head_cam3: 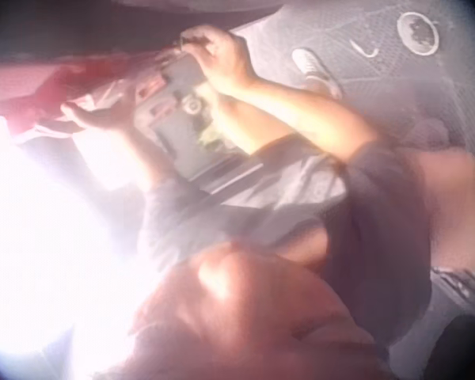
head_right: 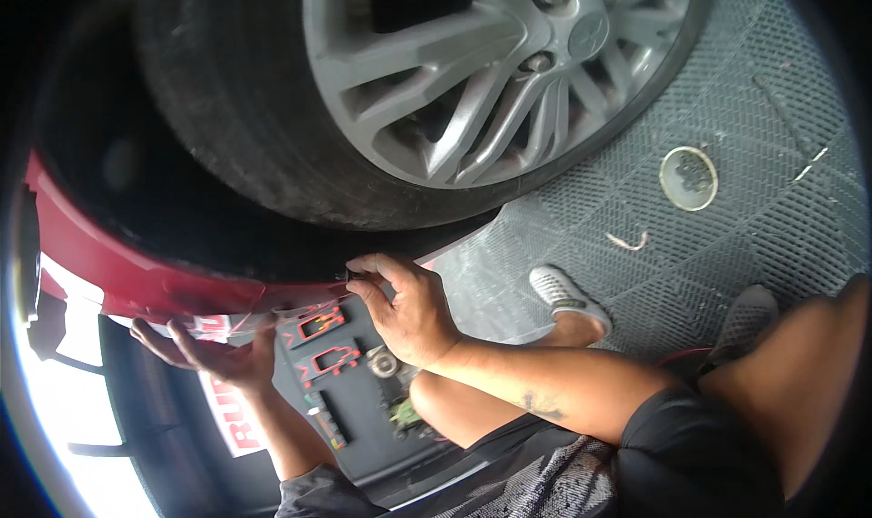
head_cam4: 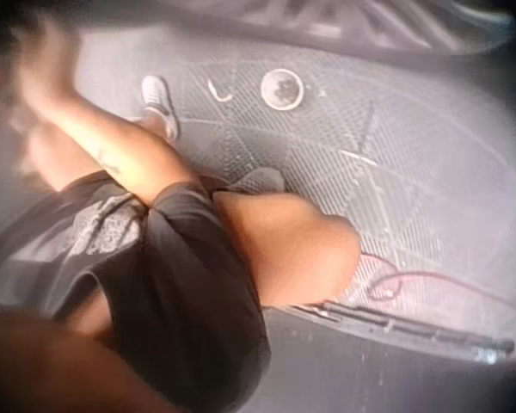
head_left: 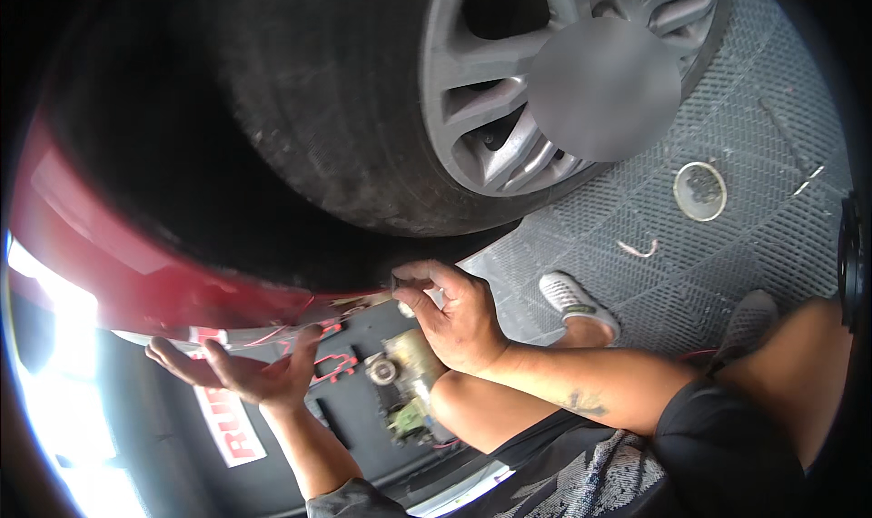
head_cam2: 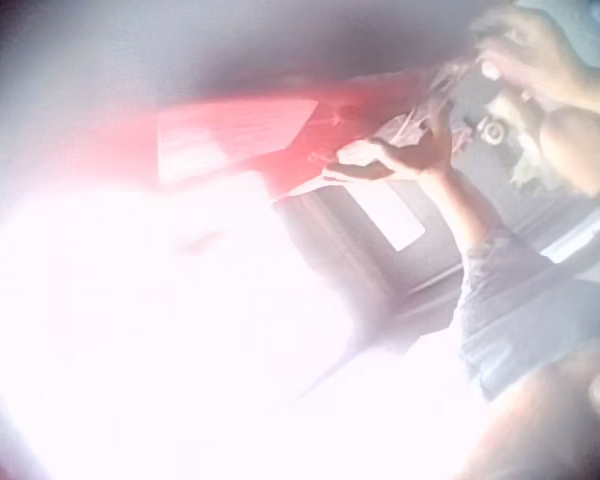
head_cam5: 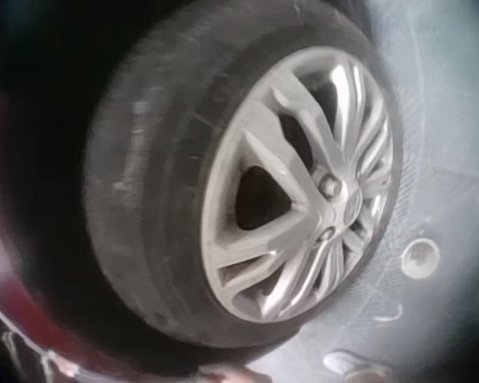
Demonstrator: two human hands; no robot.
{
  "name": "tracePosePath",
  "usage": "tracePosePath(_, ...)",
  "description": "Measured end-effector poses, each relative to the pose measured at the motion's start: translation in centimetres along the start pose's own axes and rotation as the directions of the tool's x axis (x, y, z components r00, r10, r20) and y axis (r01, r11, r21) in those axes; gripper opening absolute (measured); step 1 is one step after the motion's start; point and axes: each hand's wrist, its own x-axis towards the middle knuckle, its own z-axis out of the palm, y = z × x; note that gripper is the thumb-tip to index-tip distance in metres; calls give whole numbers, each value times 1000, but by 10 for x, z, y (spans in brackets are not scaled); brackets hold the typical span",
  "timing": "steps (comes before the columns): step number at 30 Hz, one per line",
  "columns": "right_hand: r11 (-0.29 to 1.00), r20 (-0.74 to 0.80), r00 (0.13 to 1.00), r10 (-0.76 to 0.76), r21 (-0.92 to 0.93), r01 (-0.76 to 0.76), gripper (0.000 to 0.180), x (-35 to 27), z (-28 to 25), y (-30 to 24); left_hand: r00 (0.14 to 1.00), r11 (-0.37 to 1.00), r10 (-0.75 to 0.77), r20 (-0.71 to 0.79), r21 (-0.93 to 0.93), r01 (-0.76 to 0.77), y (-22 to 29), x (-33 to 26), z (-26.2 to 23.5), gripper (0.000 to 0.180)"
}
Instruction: The person is sitting on the floor and repairing a dent on the side of a red car near the rear wheel. They use a small metal tool to push and adjust the dented area from underneath the panel, repeatedly checking the surface with their hands.
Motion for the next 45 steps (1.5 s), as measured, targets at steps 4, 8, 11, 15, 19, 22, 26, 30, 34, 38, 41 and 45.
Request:
tracePosePath(4, 982, -76, 981, -178, -73, 173, 19, 13, 4, -16, 991, 986, 121, 47, 108, -126, -5, 25, 9, 123)
tracePosePath(8, 988, 8, 992, -128, 91, 127, 21, 29, 18, -42, 995, 997, 33, 99, -77, -25, -42, -18, 9, 114)
tracePosePath(11, 966, 151, 986, -69, 258, 28, 20, 46, 23, -55, 988, 982, 154, 11, -115, -151, -61, -30, 16, 107)
tracePosePath(15, 866, 349, 924, 153, 404, -296, 17, 58, 29, -44, 976, 951, 212, -58, -216, -220, -65, -25, 29, 106)
tracePosePath(19, 917, 293, 946, 136, 325, -233, 17, 60, 27, -51, 976, 967, 218, -7, -136, -217, -54, -14, 23, 104)
tracePosePath(22, 909, 302, 933, 195, 302, -288, 15, 58, 27, -55, 979, 970, 202, -24, -136, -204, -47, -11, 22, 103)
tracePosePath(26, 858, 331, 912, 244, 365, -362, 15, 58, 31, -62, 976, 968, 217, -28, -123, -219, -49, -17, 22, 103)
tracePosePath(30, 878, 349, 908, 232, 326, -350, 18, 59, 33, -61, 972, 966, 234, -22, -109, -235, -51, -20, 21, 102)
tracePosePath(34, 875, 392, 882, 263, 288, -389, 14, 61, 32, -66, 969, 963, 246, -21, -106, -246, -51, -20, 21, 102)
tracePosePath(38, 886, 398, 869, 294, 229, -404, 15, 62, 31, -68, 966, 962, 258, -18, -91, -258, -52, -20, 21, 102)
tracePosePath(41, 880, 400, 864, 306, 229, -417, 15, 62, 31, -68, 961, 958, 277, -16, -67, -277, -55, -20, 20, 103)
tracePosePath(45, 851, 392, 867, 307, 296, -434, 14, 61, 36, -60, 942, 941, 337, 6, 18, -337, -56, -22, 20, 103)
